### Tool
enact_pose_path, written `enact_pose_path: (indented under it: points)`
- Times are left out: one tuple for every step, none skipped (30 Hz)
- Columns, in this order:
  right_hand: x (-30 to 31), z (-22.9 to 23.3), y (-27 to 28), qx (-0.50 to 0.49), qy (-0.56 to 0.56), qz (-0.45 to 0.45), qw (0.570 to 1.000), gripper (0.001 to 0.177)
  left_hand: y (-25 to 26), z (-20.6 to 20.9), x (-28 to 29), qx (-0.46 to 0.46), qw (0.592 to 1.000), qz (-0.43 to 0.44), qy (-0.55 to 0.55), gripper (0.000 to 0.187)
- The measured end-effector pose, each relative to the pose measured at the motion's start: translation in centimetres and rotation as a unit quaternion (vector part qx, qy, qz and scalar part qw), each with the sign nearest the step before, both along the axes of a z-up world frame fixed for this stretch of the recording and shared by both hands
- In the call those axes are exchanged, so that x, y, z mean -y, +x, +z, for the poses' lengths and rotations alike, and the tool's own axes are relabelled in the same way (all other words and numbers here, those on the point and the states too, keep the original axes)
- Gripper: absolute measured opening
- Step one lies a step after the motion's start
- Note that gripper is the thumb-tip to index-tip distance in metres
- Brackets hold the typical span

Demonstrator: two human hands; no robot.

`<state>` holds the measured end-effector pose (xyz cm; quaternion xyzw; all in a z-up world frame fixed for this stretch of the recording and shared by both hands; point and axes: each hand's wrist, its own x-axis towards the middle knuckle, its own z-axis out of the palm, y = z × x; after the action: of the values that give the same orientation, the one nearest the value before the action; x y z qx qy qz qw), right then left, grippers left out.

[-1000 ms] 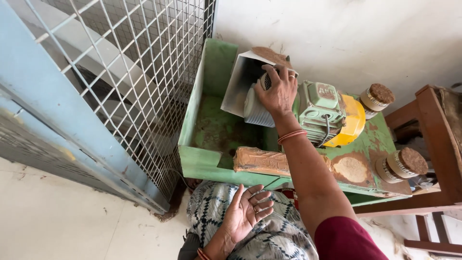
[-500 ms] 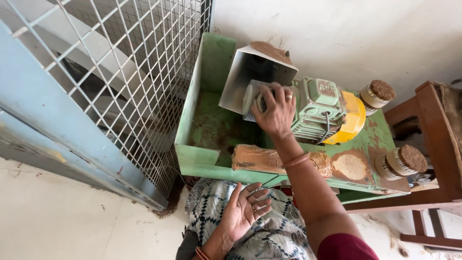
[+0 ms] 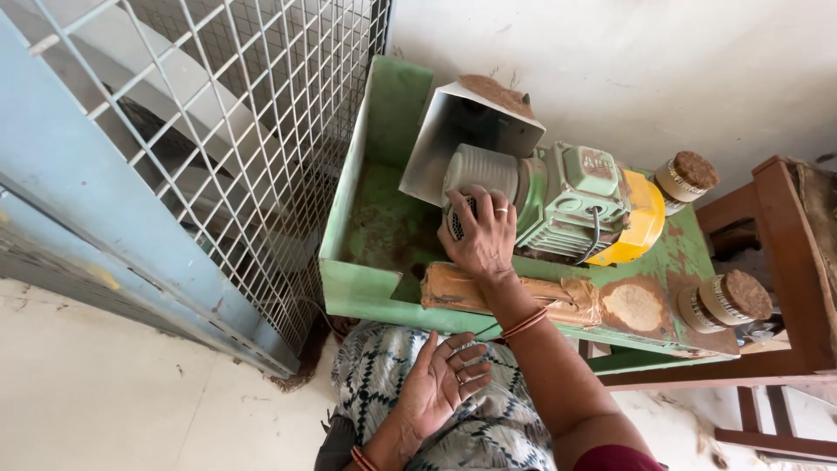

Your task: The person is sanding the edges of small circular brown fiber discs using a rotating machine brush.

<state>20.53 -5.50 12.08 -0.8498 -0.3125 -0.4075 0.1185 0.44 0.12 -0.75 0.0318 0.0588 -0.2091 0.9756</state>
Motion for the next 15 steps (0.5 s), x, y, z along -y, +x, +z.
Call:
enact_pose_path:
  points:
    - [0.0, 0.0, -0.1, 0.005, -0.008, 0.003, 1.000, 0.048, 0.0, 0.1, -0.1, 0.004, 1.000, 0.001, 0.003, 0.062]
    - [-0.2, 1.0, 1.0, 0.005, -0.007, 0.005, 1.000, 0.048, -0.1, 0.1, 0.0, 0.004, 1.000, 0.003, 0.004, 0.062]
    - [-0.2, 2.2, 2.1, 0.022, 0.003, -0.011, 1.000, 0.049, -0.2, 0.1, 0.0, 0.007, 1.000, 0.006, 0.013, 0.062]
    - [-0.3, 3.3, 3.1, 0.039, 0.014, -0.027, 0.999, 0.050, -0.3, 0.2, 0.1, 0.010, 1.000, 0.009, 0.022, 0.062]
    - [0.0, 3.7, 4.7, 0.042, 0.016, -0.027, 0.999, 0.050, -0.2, 0.3, 0.1, 0.014, 1.000, 0.009, 0.025, 0.062]
    - [0.2, 4.0, 6.2, 0.032, 0.025, -0.039, 0.998, 0.049, -0.1, 0.5, 0.0, 0.016, 0.999, 0.008, 0.032, 0.062]
    - [0.3, 4.3, 7.7, 0.018, 0.031, -0.048, 0.998, 0.048, -0.2, 0.6, 0.1, 0.015, 0.999, 0.010, 0.037, 0.062]
    - [0.6, 4.4, 7.8, 0.019, 0.030, -0.046, 0.998, 0.048, -0.2, 0.7, 0.0, 0.016, 0.999, 0.012, 0.036, 0.062]
    - [1.0, 4.3, 7.9, 0.016, 0.026, -0.062, 0.998, 0.048, -0.4, 0.7, 0.1, 0.014, 0.999, 0.011, 0.034, 0.061]
    - [1.3, 4.3, 8.0, 0.014, 0.022, -0.078, 0.997, 0.048, -0.4, 0.6, 0.0, 0.012, 0.999, 0.009, 0.033, 0.061]
    - [1.5, 4.2, 7.0, 0.013, 0.020, -0.078, 0.997, 0.048, -0.4, 0.6, 0.0, 0.011, 0.999, 0.009, 0.031, 0.061]
    - [1.8, 4.2, 6.1, 0.019, 0.014, -0.081, 0.996, 0.049, -0.2, 0.7, -0.1, 0.009, 1.000, 0.007, 0.026, 0.061]
    - [2.1, 4.1, 5.1, 0.023, 0.009, -0.086, 0.996, 0.050, -0.2, 0.7, -0.2, 0.006, 1.000, 0.004, 0.021, 0.061]
    - [2.3, 3.0, 4.0, 0.022, 0.006, -0.087, 0.996, 0.050, -0.2, 0.5, -0.1, 0.005, 1.000, 0.002, 0.019, 0.061]
    - [2.6, 2.1, 3.0, 0.027, -0.005, -0.084, 0.996, 0.050, -0.1, 0.4, -0.2, 0.001, 1.000, 0.000, 0.016, 0.061]
